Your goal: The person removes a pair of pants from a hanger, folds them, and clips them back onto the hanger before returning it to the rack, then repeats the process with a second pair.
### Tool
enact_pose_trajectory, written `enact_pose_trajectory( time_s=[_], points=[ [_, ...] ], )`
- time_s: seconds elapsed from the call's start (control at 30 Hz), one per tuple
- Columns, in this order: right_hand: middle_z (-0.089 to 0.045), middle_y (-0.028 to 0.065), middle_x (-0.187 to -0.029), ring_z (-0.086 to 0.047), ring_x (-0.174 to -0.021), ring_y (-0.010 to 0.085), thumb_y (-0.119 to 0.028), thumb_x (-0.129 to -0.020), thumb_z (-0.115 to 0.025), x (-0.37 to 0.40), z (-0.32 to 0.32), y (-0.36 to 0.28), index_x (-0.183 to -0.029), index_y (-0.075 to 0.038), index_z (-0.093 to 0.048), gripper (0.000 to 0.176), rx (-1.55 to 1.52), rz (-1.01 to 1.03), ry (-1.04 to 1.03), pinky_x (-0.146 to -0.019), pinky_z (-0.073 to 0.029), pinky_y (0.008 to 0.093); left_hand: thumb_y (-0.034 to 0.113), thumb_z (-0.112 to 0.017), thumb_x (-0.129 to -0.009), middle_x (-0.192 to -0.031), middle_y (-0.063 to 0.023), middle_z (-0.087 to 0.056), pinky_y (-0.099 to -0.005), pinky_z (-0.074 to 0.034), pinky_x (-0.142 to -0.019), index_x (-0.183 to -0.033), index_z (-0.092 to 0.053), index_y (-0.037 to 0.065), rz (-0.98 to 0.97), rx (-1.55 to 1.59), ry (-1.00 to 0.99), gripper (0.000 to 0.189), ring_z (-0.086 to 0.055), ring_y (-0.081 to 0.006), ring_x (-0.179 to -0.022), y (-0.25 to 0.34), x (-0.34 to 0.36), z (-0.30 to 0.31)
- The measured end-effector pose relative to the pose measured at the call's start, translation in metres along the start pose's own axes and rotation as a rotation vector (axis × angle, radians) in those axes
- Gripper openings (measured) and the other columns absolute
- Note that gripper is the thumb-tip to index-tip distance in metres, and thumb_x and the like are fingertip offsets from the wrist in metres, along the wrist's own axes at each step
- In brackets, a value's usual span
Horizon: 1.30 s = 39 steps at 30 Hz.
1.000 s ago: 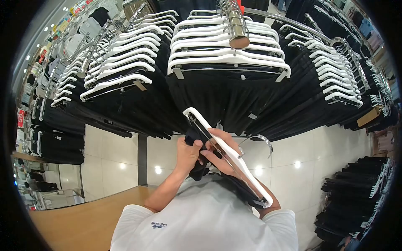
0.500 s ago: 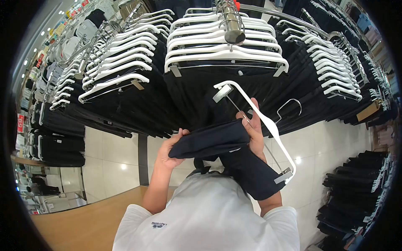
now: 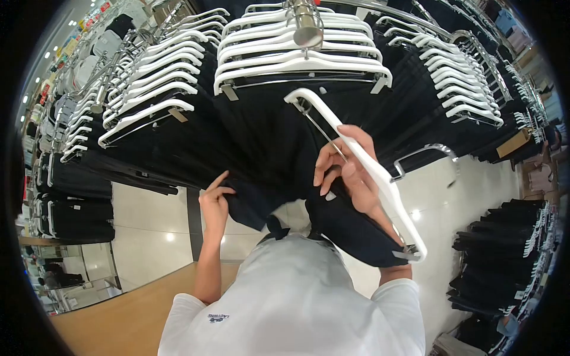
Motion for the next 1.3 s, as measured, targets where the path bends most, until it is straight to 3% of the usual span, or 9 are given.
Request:
enact_pose_trajectory(
  time_s=[0.17,0.3,0.37,0.57,0.77,0.8,1.0,1.2,1.3],
  points=[
    [-0.064,0.0238,-0.097,-0.072,-0.073,0.0291,-0.063,-0.105,-0.036,-0.025,-0.024,-0.052,-0.156,-0.017,-0.022,0.07,0.019,-0.145,0.048,-0.049,-0.057,0.029,-0.006,-0.062,-0.083,-0.127,-0.0268,-0.067,-0.0397,-0.059,-0.087,-0.104,-0.075,-0.005,0.037,-0.297,-0.244,0.025,-0.073,-0.0386,-0.099,-0.102,0.063,-0.069],
    [-0.06,0.0229,-0.087,-0.067,-0.055,0.0268,-0.065,-0.105,-0.033,-0.041,-0.058,-0.083,-0.158,-0.025,-0.022,0.067,-0.097,-0.181,0.077,-0.035,-0.051,0.0258,0.012,-0.075,-0.089,-0.128,-0.027,-0.068,-0.0418,-0.055,-0.099,-0.126,-0.065,-0.009,0.251,0.515,-0.932,0.043,-0.069,-0.0382,-0.115,-0.035,0.057,-0.123],
    [-0.059,0.0231,-0.087,-0.066,-0.051,0.0254,-0.063,-0.106,-0.03,-0.047,-0.071,-0.095,-0.16,-0.026,-0.019,0.066,-0.193,-0.214,0.068,-0.034,-0.049,0.0252,0.025,-0.085,-0.084,-0.147,-0.0252,-0.054,-0.0413,-0.053,-0.102,-0.146,-0.049,-0.005,0.178,0.493,-0.905,0.078,-0.062,-0.0361,-0.128,-0.018,0.058,-0.16],
    [-0.054,0.0176,-0.086,-0.05,-0.038,0.0112,-0.048,-0.112,-0.03,-0.076,-0.076,-0.126,-0.162,-0.019,-0.023,0.059,-0.531,-0.216,0.053,-0.03,-0.041,0.0172,0.043,-0.087,-0.079,-0.154,-0.0158,-0.047,-0.0409,-0.04,-0.116,-0.15,-0.039,-0.001,0.111,0.651,-1.1,0.097,-0.05,-0.032,-0.136,-0.037,0.052,-0.269],
    [-0.054,0.0142,-0.09,-0.041,-0.04,0.0042,-0.044,-0.113,-0.031,-0.095,-0.031,-0.135,-0.16,-0.008,-0.026,0.059,-0.194,0.03,0.01,-0.033,-0.038,0.0108,0.033,-0.075,-0.093,-0.138,-0.0144,-0.062,-0.041,-0.044,-0.113,-0.145,-0.05,0.002,0.002,0.326,-1.137,0.066,-0.058,-0.0295,-0.128,0.009,0.057,-0.185],
    [-0.062,0.0245,-0.093,-0.069,-0.061,0.0239,-0.064,-0.105,-0.032,-0.096,-0.021,-0.123,-0.16,-0.015,-0.018,0.074,-0.439,-0.017,-0.145,-0.041,-0.052,0.0222,0.026,-0.076,-0.093,-0.132,-0.0132,-0.066,-0.0405,-0.048,-0.11,-0.144,-0.05,0.001,0.018,0.224,-1.225,0.063,-0.062,-0.0291,-0.122,0.026,0.054,-0.162],
    [-0.064,0.0245,-0.108,-0.073,-0.083,0.0282,-0.07,-0.096,-0.048,-0.042,0.012,-0.04,-0.158,-0.012,-0.026,0.088,0.122,-0.359,-0.327,-0.063,-0.06,0.0315,0.004,-0.081,-0.084,-0.123,-0.0087,-0.066,-0.0339,-0.052,-0.1,-0.139,-0.05,-0.003,0.674,1.471,-0.79,0.063,-0.061,-0.0168,-0.121,0.09,0.037,-0.08],
    [-0.064,0.0192,-0.125,-0.065,-0.117,0.0276,-0.074,-0.085,-0.067,-0.002,-0.003,0.019,-0.153,-0.007,-0.04,0.099,0.025,-0.425,-0.326,-0.1,-0.051,0.0413,0.012,-0.078,-0.092,-0.125,-0.0066,-0.065,-0.0316,-0.051,-0.099,-0.143,-0.051,-0.004,0.094,1.336,-0.813,0.06,-0.061,-0.0149,-0.116,0.14,-0.022,-0.039],
    [-0.063,0.0172,-0.125,-0.06,-0.123,0.027,-0.078,-0.079,-0.071,0.01,-0.001,0.015,-0.152,-0.008,-0.039,0.105,-0.117,-0.465,-0.206,-0.104,-0.047,0.0411,0.017,-0.07,-0.1,-0.122,-0.0054,-0.068,-0.0289,-0.051,-0.095,-0.14,-0.057,-0.002,0.138,1.098,-0.868,0.047,-0.062,-0.0126,-0.111,0.139,-0.028,-0.032]
  ],
)
Point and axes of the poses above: each hand's wrist, its own x-axis away from the middle knuckle, its own z-axis out of the back of the hand, y = z × x, the point moved 2 cm from there along -x, towards the middle knuckle
